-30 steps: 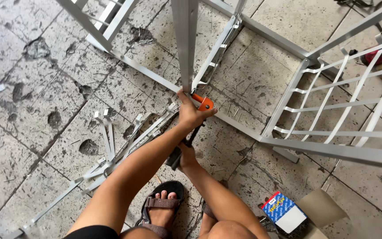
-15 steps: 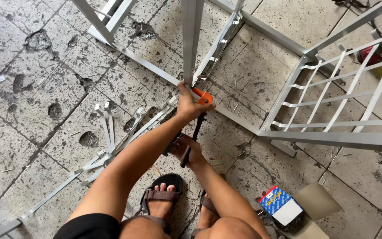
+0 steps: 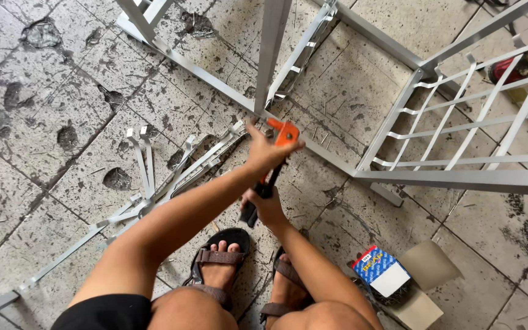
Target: The person assembles a white metal frame by inserting rivets into pre-drilled holes and using a hand riveter to secure them. The person handles thin metal strips, places them onto the frame, and uses the riveter to fasten various points of the structure.
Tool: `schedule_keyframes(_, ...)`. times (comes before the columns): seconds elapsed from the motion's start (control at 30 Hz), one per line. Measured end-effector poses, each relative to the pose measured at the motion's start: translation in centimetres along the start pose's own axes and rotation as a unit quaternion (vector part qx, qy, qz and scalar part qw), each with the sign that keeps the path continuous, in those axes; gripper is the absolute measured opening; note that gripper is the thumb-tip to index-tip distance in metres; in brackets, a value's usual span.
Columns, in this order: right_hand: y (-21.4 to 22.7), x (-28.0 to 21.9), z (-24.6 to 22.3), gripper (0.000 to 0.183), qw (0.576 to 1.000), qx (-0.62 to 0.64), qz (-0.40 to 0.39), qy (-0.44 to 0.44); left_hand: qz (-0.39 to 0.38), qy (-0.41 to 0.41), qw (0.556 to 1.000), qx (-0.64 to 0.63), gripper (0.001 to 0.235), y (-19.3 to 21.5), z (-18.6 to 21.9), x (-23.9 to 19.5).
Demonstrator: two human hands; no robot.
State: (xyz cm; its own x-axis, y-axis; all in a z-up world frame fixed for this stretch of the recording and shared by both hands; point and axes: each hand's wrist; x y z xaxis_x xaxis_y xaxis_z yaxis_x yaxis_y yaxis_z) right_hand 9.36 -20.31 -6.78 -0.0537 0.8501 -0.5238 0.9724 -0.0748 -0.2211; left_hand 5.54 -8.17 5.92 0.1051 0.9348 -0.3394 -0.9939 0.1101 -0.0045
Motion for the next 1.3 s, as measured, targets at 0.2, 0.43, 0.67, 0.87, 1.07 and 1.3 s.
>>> schedule_keyframes(0.2,2.6,-11.0,-13.0,0.059,0.945,-0.245,-0.168,-0.139,-0.31,-0.184,0.923,0.132,0.071,1.7,-3.2,-2.5)
schedule_keyframes(0.43,11.3,-19.6,-14.8,0.019,0.847,-0.44,-0.183,-0.237,-0.469,-0.277,0.786,0.291,0.035,0.8,5.5,-7.8)
schedule_keyframes(0.67,27.7,-28.1,-6.1,0.029,0.679,-0.586,0.222,-0.383,-0.498,-0.434,0.565,0.494,0.029,1.3,7.5,-10.7)
schedule_keyframes(0.87,31.8,-28.2,1.2,0.051,0.734,-0.565,0.308,-0.218,-0.488,-0.429,0.553,0.522,0.025,2.2,7.8,-12.2)
schedule_keyframes(1.07,32.8,-28.7,0.9,0.033,0.705,-0.573,0.345,-0.236,-0.5,-0.409,0.553,0.527,0.017,2.3,8.5,-12.7)
schedule_keyframes(1.3,28.8,-28.5,-6.5,0.02,0.459,-0.735,0.083,-0.492,-0.484,-0.402,0.56,0.538,0.015,2.6,8.8,-12.9)
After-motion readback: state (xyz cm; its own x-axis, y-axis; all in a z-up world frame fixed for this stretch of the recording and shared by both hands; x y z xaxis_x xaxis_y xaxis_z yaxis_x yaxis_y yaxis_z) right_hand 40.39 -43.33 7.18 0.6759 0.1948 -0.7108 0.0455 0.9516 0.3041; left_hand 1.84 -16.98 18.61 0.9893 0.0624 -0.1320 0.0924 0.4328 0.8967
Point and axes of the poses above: each hand's wrist, its own x-axis towards the middle knuckle, its own y-axis out of the back of the hand, z = x × y, and after that the axes turned 11 degrees about -y, right-handed
